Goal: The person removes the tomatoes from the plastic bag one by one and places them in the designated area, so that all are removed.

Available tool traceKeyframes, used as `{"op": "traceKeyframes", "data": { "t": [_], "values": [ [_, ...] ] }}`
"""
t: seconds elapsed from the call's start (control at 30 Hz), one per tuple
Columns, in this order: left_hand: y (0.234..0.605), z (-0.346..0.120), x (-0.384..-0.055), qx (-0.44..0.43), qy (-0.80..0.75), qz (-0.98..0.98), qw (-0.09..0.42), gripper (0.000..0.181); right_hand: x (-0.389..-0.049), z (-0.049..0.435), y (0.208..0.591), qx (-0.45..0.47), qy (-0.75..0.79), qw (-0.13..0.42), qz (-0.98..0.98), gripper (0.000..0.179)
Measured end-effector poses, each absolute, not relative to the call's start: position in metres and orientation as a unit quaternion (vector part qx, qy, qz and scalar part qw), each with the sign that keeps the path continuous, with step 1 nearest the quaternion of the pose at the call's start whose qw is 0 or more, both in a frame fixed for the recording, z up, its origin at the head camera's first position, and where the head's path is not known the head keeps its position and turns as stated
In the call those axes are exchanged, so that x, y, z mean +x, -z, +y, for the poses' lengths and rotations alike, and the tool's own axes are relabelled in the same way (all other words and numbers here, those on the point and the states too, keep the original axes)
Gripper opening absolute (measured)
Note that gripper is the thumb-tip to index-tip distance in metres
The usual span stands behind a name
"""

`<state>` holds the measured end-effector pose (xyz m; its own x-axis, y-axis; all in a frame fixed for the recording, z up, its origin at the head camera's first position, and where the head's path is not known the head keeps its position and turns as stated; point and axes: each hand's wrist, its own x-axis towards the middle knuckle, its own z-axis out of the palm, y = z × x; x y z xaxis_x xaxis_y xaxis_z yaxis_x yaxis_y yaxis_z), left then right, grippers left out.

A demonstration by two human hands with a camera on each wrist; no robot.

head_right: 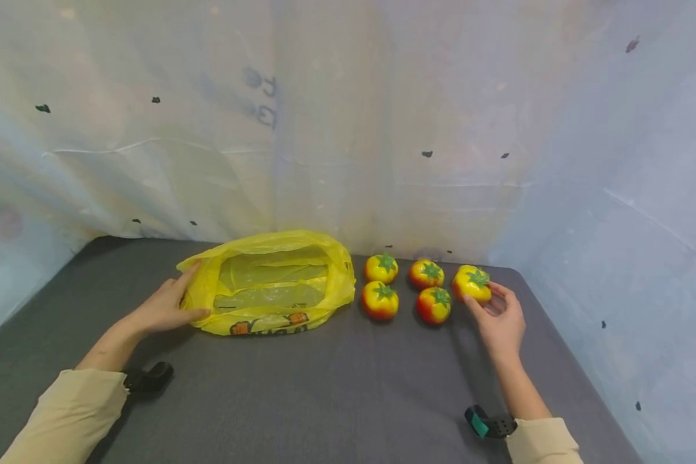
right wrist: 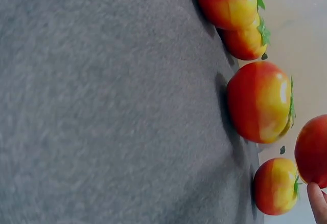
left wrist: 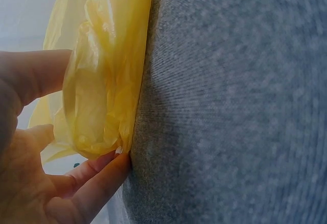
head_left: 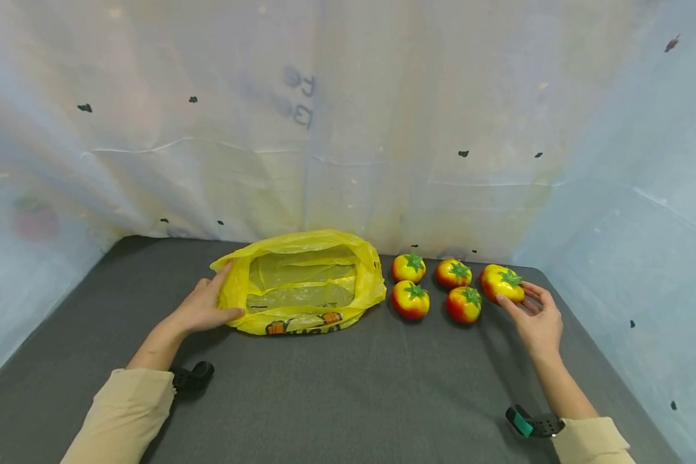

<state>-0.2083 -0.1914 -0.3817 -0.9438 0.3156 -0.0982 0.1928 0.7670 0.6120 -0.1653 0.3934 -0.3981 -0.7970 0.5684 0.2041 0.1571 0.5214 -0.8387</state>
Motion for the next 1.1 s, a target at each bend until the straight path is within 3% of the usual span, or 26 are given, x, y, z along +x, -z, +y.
{"op": "traceKeyframes", "data": {
  "t": [0.2, 0.6, 0.83, 1.1],
  "values": [
    [0.382, -0.191, -0.208, 0.143, -0.317, 0.933, 0.092, 0.099, -0.165, 0.416, 0.414, -0.239, -0.407, 0.233, -0.850, 0.074],
    [0.377, -0.190, -0.207, 0.137, -0.321, 0.931, 0.104, 0.098, -0.125, 0.375, 0.368, -0.284, -0.406, 0.169, -0.852, 0.068],
    [0.375, -0.188, -0.207, 0.131, -0.323, 0.931, 0.105, 0.096, -0.126, 0.383, 0.378, -0.291, -0.407, 0.139, -0.855, 0.069],
    [0.374, -0.185, -0.205, 0.130, -0.320, 0.935, 0.076, 0.088, -0.128, 0.386, 0.388, -0.297, -0.407, 0.145, -0.851, 0.068]
  ]
}}
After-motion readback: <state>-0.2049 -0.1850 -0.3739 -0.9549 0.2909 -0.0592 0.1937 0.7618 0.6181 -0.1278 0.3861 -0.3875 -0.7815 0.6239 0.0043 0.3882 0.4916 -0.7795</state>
